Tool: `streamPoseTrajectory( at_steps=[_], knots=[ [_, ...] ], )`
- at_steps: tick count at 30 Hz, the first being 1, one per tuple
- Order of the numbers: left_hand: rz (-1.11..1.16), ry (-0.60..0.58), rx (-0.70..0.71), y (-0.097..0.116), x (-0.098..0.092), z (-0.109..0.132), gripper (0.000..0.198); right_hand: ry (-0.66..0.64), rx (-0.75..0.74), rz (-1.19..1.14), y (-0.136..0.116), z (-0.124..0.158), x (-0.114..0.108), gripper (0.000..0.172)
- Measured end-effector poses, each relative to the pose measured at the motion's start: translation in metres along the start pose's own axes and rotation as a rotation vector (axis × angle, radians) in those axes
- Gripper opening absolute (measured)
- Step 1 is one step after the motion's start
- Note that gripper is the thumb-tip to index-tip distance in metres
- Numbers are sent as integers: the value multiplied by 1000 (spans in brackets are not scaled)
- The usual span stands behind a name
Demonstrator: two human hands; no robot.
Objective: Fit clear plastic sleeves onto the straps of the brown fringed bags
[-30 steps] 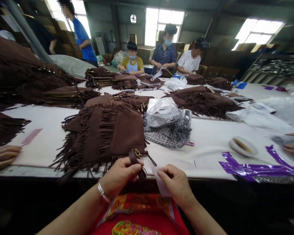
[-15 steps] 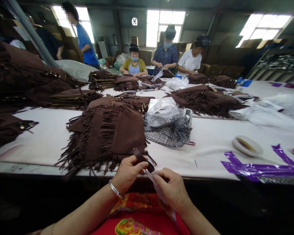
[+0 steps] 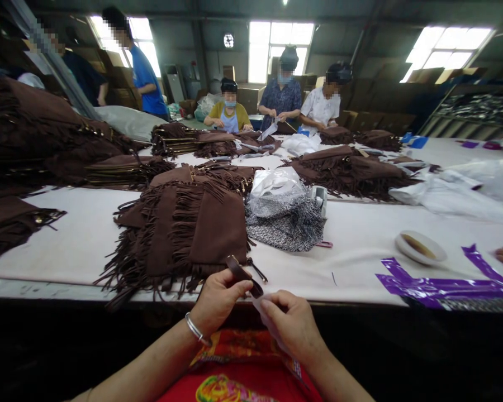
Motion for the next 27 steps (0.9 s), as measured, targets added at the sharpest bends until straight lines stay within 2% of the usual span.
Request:
streamPoseTrajectory(
  at_steps=[5, 10, 12, 17, 19, 23, 27],
  knots=[
    [59, -19, -73, -4, 2, 2, 13, -14, -26, 20, 2, -1, 1, 27],
    [143, -139, -201, -31, 15, 11, 29, -102, -126, 123, 2, -1, 8, 19],
    [183, -134, -258, -41, 14, 13, 36, -125, -98, 127, 5, 0, 7, 20],
    [614, -90, -540, -45, 6, -6, 42, -267, 74, -91, 19, 10, 2, 28],
    [705, -23, -595, -44, 3, -20, 40, -304, 98, -142, 22, 14, -1, 30],
    [698, 198, -590, -49, 0, -37, 21, -283, 121, -82, 29, 13, -4, 31],
    [644, 201, -529, -53, 6, -35, 11, -208, 92, 108, 28, 1, -4, 34]
  ],
)
Point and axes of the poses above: each hand's wrist, its own z-axis away from the middle knuckle, its own x-axis out of the palm, y = z × x, the point moved 5 cm from there along -z, towards the middle knuckle, and after that the axes turned 3 degrees about -x, right-handed, at the moved point
